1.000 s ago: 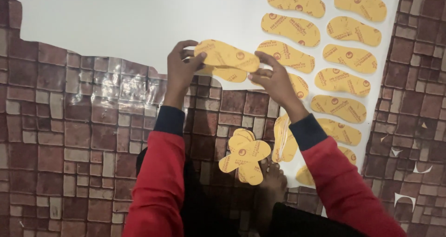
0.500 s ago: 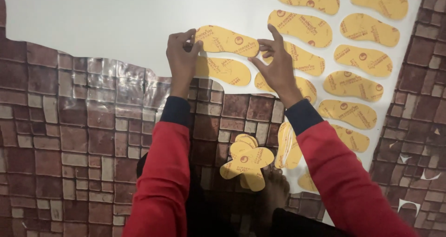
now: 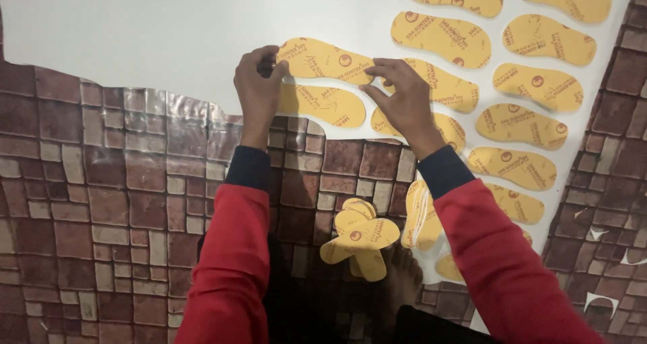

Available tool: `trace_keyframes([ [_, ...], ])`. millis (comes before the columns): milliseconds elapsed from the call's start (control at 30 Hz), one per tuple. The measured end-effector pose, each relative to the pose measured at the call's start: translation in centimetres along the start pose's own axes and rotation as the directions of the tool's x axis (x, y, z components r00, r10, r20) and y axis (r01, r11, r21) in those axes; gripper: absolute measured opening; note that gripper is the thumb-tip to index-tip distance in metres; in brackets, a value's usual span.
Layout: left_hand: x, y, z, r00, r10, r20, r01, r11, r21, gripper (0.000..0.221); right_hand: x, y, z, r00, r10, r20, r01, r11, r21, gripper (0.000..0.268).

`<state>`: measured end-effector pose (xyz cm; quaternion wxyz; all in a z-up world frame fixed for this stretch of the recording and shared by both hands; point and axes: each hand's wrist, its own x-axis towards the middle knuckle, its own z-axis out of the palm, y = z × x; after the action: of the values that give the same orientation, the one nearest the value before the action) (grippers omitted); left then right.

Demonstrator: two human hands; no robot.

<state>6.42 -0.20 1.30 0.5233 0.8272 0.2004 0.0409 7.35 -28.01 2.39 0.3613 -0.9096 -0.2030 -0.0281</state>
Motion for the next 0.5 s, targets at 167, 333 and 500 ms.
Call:
trace_keyframes([
  [167,0.01,-0.09,0.14,1.0,-0.011,0.002,0.011,1.0,-0.011,0.026,-0.15,-0.13,0.23,1.0,0.019,-0.003,-0.019,1.0,0.01,0.024],
  [333,-0.06,-0.11,0.16,1.0,0.002,0.003,-0.001,1.0,-0.01,0.027,-0.12,-0.55,0.25,1.0,0.023,-0.016,-0.023,1.0,0.012,0.023],
  [500,-0.32,0.68,0.02,0.999,-0.018,0.03,0.016,0.999,0.046,0.032,-0.11,-0.52,0.32,0.999,0.027,-0.037,-0.029,0.998,-0.061,0.025],
])
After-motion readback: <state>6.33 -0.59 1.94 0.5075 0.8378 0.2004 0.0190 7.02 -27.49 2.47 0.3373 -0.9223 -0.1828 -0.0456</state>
